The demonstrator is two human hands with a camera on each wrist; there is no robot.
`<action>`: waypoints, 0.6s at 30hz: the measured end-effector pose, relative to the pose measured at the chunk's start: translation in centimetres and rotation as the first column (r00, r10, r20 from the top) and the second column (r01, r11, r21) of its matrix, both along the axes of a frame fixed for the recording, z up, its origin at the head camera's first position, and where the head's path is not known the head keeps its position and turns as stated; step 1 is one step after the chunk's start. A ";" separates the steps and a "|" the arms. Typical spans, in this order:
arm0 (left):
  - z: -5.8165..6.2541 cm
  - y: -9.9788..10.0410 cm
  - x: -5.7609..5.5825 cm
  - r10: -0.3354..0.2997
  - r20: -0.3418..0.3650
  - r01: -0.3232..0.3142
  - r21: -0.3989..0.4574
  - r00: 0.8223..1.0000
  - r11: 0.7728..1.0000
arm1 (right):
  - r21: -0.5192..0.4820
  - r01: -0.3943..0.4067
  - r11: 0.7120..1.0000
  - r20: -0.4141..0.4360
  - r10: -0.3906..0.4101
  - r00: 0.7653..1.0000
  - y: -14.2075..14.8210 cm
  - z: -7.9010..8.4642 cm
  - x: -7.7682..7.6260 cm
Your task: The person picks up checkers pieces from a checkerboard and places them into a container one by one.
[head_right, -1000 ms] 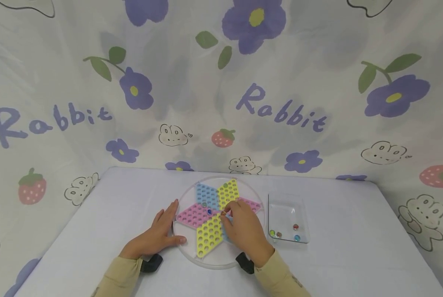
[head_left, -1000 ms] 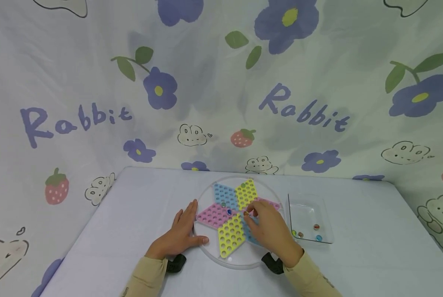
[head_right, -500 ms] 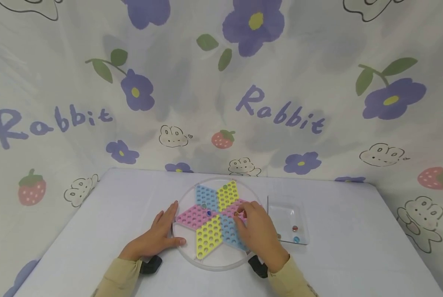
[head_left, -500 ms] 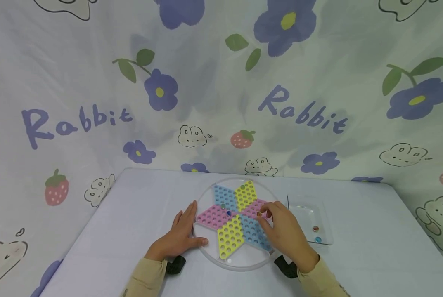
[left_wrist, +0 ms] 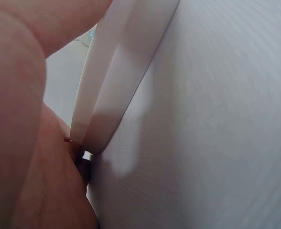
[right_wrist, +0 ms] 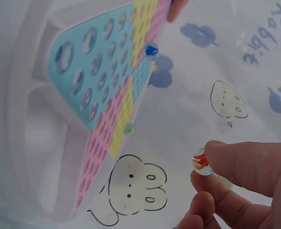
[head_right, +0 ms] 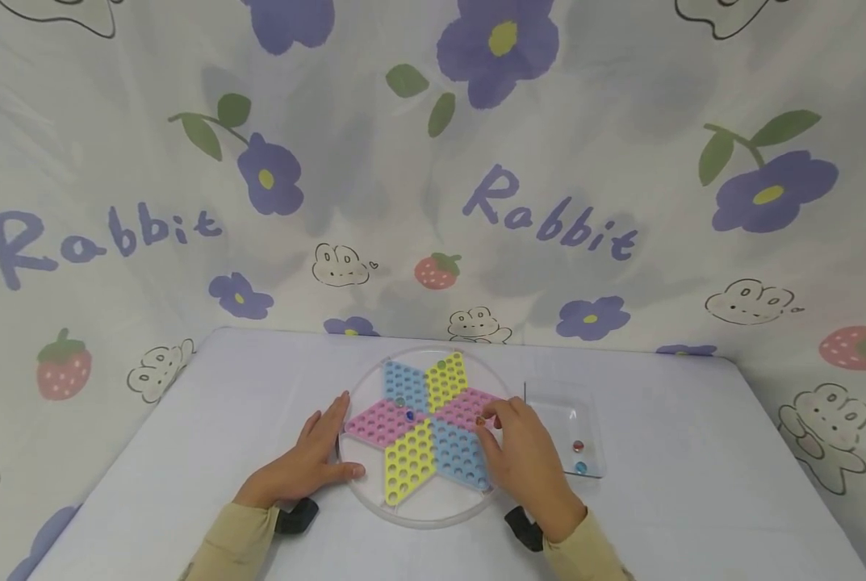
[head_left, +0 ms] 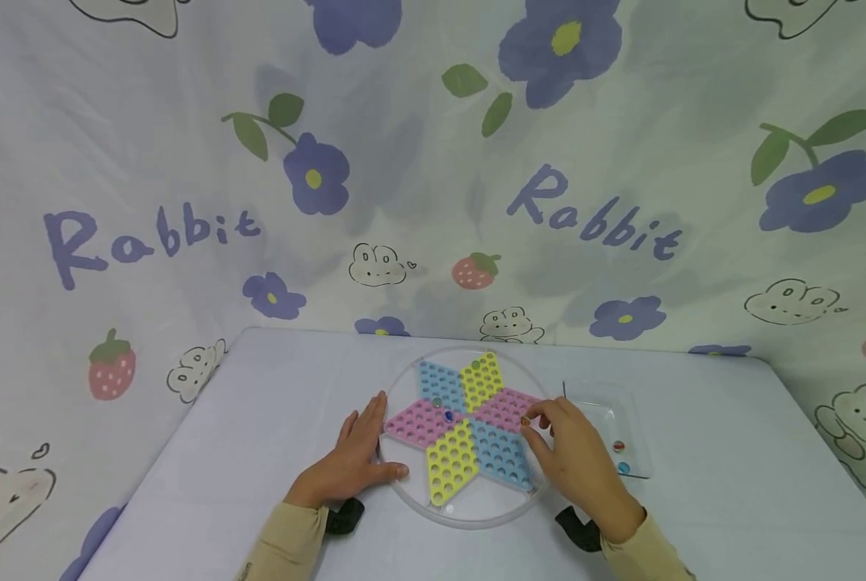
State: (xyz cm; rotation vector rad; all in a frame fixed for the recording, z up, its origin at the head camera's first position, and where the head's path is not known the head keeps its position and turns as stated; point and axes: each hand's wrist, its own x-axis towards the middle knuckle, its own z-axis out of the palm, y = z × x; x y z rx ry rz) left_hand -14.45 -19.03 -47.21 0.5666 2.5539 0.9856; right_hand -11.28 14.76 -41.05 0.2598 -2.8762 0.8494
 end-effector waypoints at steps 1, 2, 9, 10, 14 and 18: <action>0.0 0.0 0.0 0.001 -0.001 -0.001 -0.002 1.000 1.000 | 0.003 0.003 1.000 -0.006 -0.003 1.000 0.2 0.0 0.1; -0.1 0.0 0.0 0.002 -0.004 -0.002 -0.002 1.000 1.000 | 0.001 0.005 1.000 -0.010 -0.005 1.000 0.3 0.0 0.1; -0.2 -0.1 0.0 0.003 -0.007 -0.003 0.009 1.000 1.000 | -0.016 0.040 0.999 0.004 -0.040 0.999 1.5 -0.2 0.5; -0.2 -0.1 0.0 0.003 -0.007 -0.003 0.008 1.000 1.000 | -0.016 0.043 0.999 0.007 -0.043 0.999 1.6 -0.3 0.5; -0.3 -0.1 -0.1 0.003 -0.010 -0.002 0.004 1.000 1.000 | -0.014 0.034 0.999 -0.004 -0.034 0.999 2.1 -0.4 0.7; -0.2 -0.1 -0.1 0.004 -0.004 -0.004 0.005 1.000 1.000 | -0.018 0.019 1.000 -0.049 -0.020 0.999 2.5 -0.5 0.9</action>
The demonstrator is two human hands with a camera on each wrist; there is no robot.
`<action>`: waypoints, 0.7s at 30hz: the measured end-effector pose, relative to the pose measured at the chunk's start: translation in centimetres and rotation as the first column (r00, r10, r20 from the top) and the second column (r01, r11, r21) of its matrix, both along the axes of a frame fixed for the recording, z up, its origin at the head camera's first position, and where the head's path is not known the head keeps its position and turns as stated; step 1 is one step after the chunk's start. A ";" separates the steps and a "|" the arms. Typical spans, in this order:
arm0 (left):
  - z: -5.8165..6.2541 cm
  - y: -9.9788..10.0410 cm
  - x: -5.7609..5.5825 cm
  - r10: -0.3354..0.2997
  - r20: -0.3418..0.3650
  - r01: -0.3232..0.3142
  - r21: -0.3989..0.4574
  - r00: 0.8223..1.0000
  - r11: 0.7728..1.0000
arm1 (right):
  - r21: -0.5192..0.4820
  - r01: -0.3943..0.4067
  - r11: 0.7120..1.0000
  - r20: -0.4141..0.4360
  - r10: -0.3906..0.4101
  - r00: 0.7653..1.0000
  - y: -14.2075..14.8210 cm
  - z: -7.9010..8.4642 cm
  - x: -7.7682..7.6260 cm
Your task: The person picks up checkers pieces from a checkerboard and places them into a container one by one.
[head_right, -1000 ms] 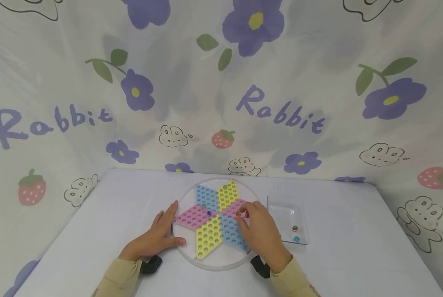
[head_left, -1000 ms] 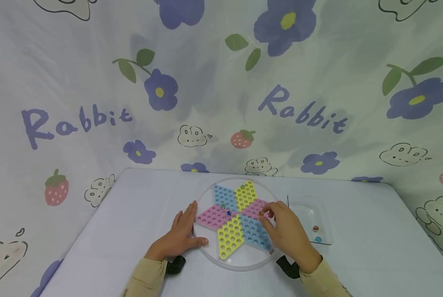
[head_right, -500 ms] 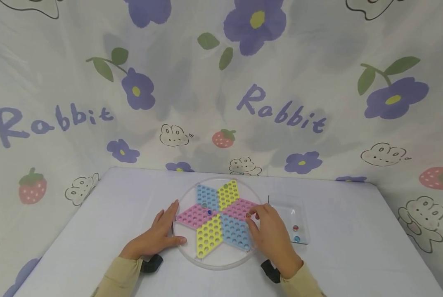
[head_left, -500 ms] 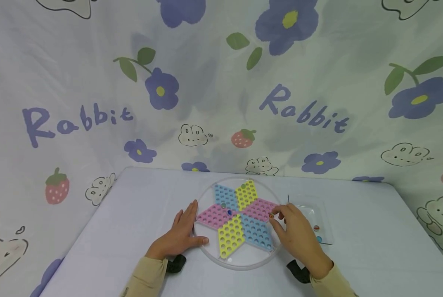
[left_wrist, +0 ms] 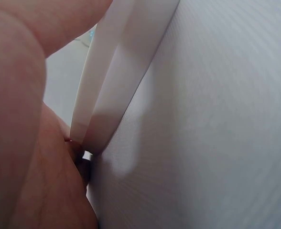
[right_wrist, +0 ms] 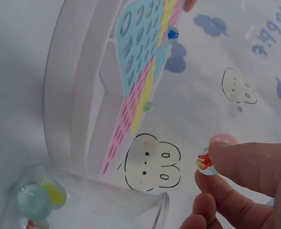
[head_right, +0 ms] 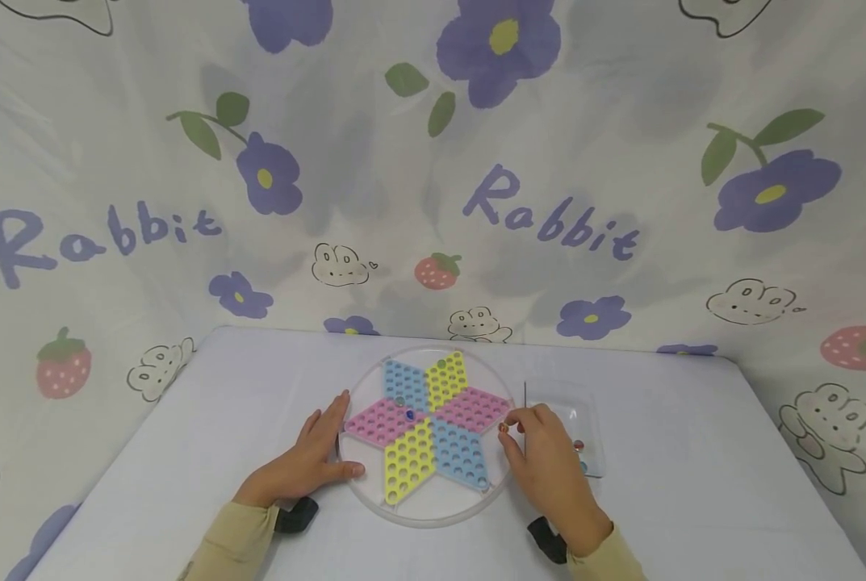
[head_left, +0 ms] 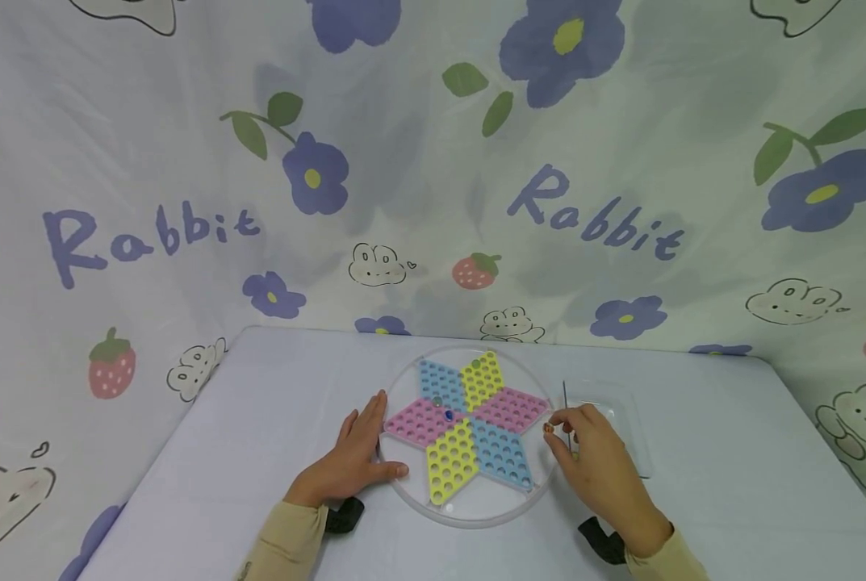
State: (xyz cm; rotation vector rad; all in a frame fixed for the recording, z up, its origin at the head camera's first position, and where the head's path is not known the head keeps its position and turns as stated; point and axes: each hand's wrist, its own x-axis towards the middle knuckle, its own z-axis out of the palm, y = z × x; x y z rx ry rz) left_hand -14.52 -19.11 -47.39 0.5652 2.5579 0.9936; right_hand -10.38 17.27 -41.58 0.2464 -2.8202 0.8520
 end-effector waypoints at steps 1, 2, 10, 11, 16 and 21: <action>0.0 0.0 0.0 0.001 0.000 -0.001 0.001 1.000 1.000 | 0.001 -0.001 1.000 -0.007 0.001 1.000 0.1 0.0 0.0; 0.0 0.0 0.0 0.002 0.004 -0.002 -0.004 1.000 1.000 | 0.002 0.001 1.000 -0.011 -0.001 1.000 0.2 0.0 0.1; 0.2 0.1 0.0 0.004 0.017 -0.003 -0.026 1.000 1.000 | 0.024 0.022 0.999 0.006 -0.022 1.000 1.3 -0.3 0.2; 0.2 0.1 0.0 0.003 0.018 -0.003 -0.024 1.000 1.000 | 0.024 0.022 0.999 0.006 -0.023 1.000 1.4 -0.5 0.2; 0.2 0.1 0.0 0.001 0.017 0.000 -0.018 1.000 1.000 | 0.030 0.016 0.999 -0.009 -0.016 1.000 2.1 -0.8 0.3; 0.3 0.1 0.1 0.003 0.008 -0.003 -0.016 1.000 1.000 | 0.046 0.008 0.999 -0.023 -0.007 1.000 2.4 -0.9 0.4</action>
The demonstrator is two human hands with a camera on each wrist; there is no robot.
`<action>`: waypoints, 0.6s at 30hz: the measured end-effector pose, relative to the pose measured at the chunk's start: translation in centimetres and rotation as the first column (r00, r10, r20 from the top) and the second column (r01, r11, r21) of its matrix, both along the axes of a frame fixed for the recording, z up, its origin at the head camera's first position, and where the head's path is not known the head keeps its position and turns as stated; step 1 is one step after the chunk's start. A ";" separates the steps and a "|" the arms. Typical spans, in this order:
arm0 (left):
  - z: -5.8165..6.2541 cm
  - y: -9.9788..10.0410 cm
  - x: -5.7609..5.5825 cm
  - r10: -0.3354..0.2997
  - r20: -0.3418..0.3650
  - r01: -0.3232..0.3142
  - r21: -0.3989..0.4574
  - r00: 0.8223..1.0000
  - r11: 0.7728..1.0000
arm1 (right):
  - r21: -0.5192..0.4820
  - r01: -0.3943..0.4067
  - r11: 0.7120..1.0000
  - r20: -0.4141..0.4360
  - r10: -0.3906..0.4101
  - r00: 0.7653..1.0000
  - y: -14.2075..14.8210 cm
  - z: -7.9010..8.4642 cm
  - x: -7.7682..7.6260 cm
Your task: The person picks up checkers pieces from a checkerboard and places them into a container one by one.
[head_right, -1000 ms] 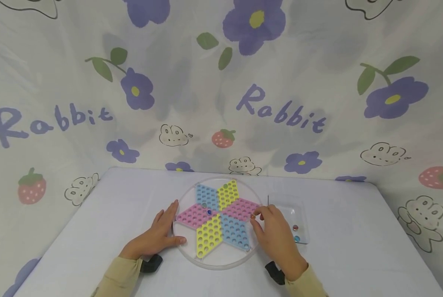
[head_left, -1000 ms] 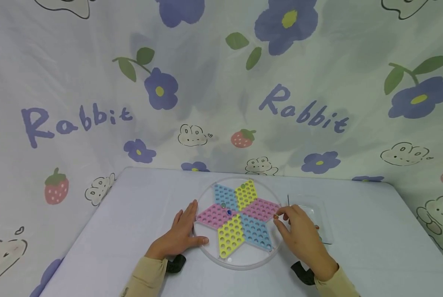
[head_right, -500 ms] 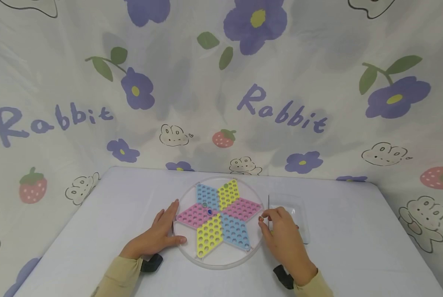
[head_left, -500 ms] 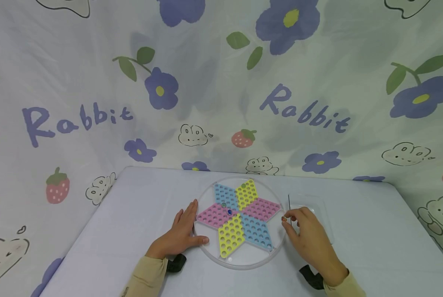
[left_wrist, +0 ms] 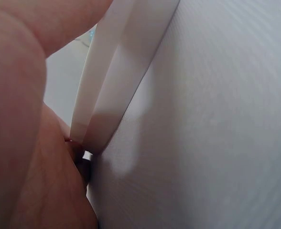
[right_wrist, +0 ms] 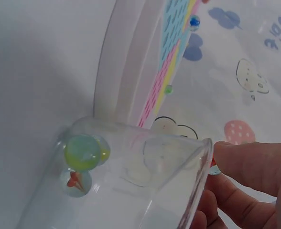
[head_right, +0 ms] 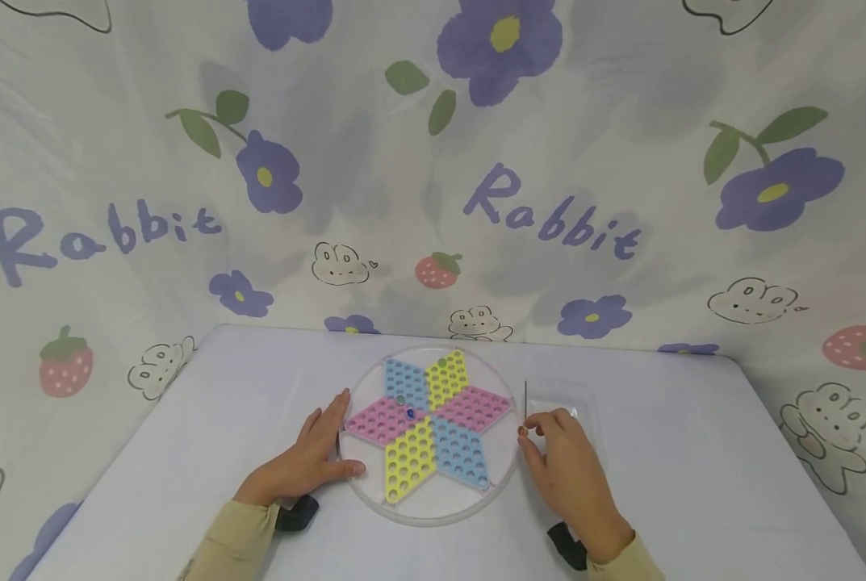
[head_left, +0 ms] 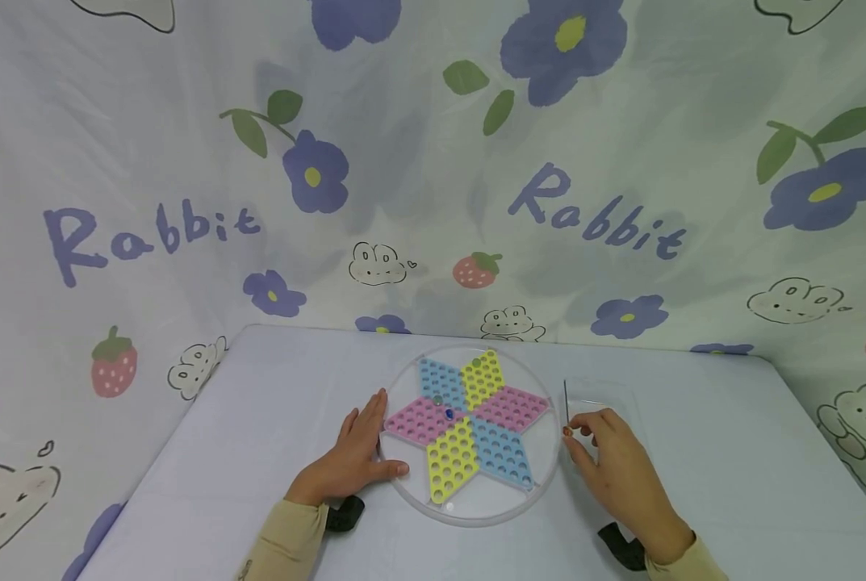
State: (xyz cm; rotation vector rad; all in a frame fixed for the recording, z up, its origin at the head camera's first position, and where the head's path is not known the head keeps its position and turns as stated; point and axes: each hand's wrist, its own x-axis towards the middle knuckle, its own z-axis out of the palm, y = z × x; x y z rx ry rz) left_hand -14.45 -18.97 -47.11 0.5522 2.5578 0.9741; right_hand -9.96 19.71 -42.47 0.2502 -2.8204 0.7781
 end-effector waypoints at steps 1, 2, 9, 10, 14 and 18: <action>0.0 0.0 0.0 0.000 -0.002 0.000 0.005 1.000 1.000 | 0.001 -0.002 1.000 -0.002 0.002 1.000 0.1 0.0 0.0; 0.1 0.0 0.0 0.000 -0.002 0.000 0.006 1.000 1.000 | 0.000 -0.003 1.000 -0.003 0.003 1.000 0.1 0.0 0.1; 0.0 0.0 0.0 0.004 -0.001 -0.004 0.007 1.000 1.000 | 0.013 0.009 1.000 0.012 -0.009 1.000 0.6 -0.2 0.2; 0.0 0.0 0.0 0.005 0.000 -0.005 0.004 1.000 1.000 | 0.015 0.010 1.000 0.011 -0.010 1.000 0.6 -0.2 0.3; 0.0 0.0 0.0 0.007 0.003 -0.007 -0.009 1.000 1.000 | 0.022 0.006 1.000 0.006 -0.006 1.000 0.9 -0.4 0.3; -0.1 0.0 -0.1 0.009 0.006 -0.009 -0.024 1.000 1.000 | 0.023 0.002 1.000 0.023 -0.003 1.000 1.2 -0.6 0.3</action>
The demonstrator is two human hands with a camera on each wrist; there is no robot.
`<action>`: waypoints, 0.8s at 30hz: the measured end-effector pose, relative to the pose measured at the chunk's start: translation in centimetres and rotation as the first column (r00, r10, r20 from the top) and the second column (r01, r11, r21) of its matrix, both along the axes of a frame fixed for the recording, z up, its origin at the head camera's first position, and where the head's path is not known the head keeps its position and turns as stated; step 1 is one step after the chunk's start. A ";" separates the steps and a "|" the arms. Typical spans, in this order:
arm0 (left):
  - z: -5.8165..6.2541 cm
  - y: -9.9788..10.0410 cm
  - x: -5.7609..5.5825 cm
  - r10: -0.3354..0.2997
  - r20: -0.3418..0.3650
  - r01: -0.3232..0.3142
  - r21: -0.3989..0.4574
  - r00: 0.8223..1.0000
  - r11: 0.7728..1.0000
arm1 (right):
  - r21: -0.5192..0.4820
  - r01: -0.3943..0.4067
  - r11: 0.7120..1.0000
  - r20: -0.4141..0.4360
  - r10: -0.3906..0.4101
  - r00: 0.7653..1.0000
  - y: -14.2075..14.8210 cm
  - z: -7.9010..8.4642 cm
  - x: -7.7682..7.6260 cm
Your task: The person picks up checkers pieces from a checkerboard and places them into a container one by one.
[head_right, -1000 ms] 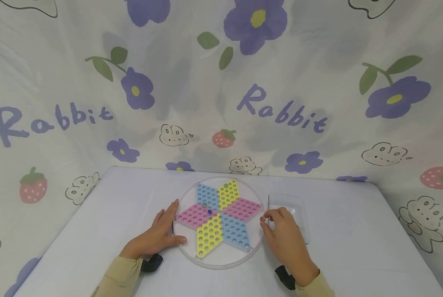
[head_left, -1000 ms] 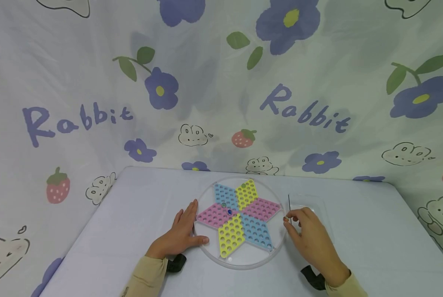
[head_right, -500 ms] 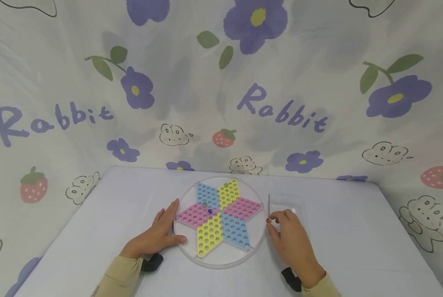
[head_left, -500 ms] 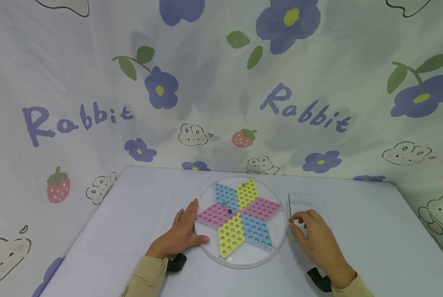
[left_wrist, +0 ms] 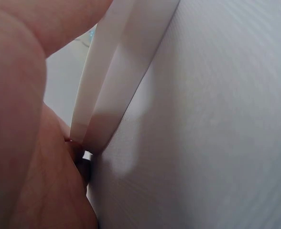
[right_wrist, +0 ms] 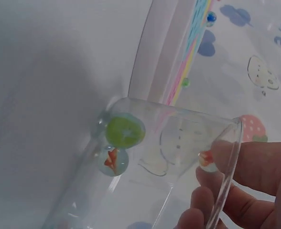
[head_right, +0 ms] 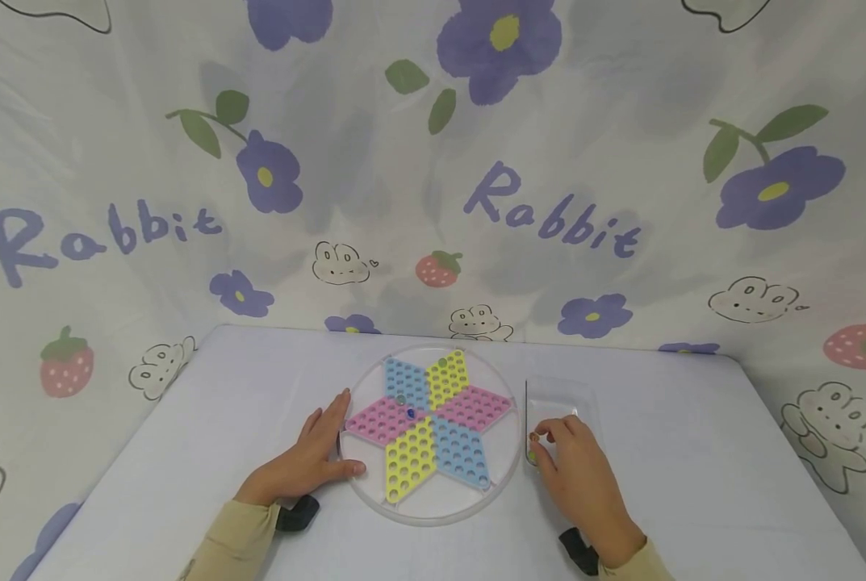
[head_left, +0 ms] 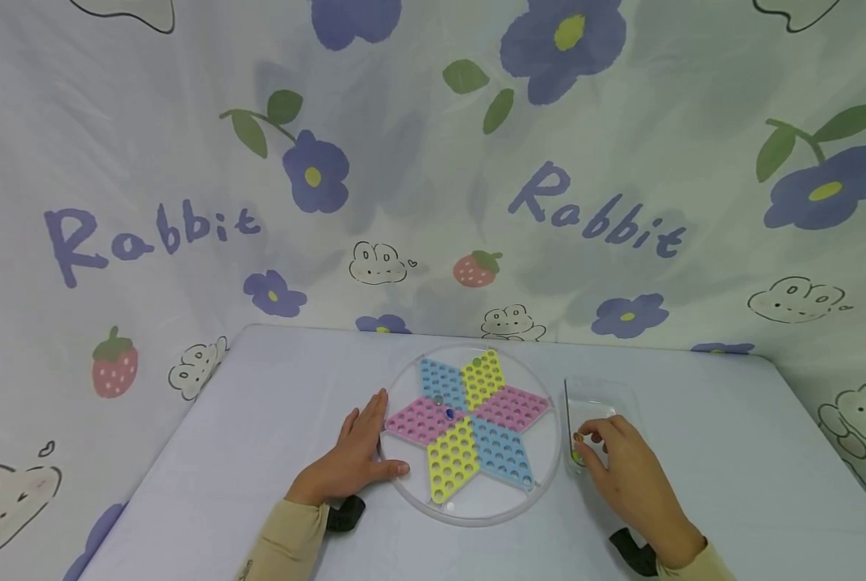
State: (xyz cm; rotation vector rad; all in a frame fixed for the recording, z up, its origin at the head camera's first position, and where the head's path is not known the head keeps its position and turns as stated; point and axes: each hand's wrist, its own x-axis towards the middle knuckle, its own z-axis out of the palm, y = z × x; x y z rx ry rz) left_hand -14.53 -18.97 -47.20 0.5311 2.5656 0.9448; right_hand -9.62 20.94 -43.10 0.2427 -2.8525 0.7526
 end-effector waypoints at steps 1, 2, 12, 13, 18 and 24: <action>0.0 0.0 0.0 0.000 0.000 0.000 -0.006 1.000 1.000 | 0.001 0.001 1.000 0.008 -0.001 1.000 0.0 0.0 0.0; 0.0 0.0 0.0 -0.001 -0.002 0.001 -0.005 1.000 1.000 | 0.003 0.003 1.000 0.017 -0.003 1.000 0.1 -0.1 0.0; 0.0 -0.1 0.0 -0.010 0.000 0.010 0.008 1.000 1.000 | 0.007 0.013 1.000 0.046 -0.013 0.999 0.4 -0.2 -0.1; 0.0 -0.1 0.0 -0.011 -0.001 0.011 0.007 1.000 1.000 | 0.006 0.014 1.000 0.046 -0.014 0.999 0.4 -0.2 -0.2; -0.1 -0.1 0.0 -0.007 -0.007 0.007 0.000 1.000 1.000 | -0.001 0.007 1.000 0.009 -0.007 1.000 0.5 -0.4 -0.3; 0.0 0.0 0.0 -0.011 -0.009 0.012 0.021 1.000 1.000 | -0.013 -0.003 1.000 -0.026 0.002 1.000 0.4 -0.4 -0.4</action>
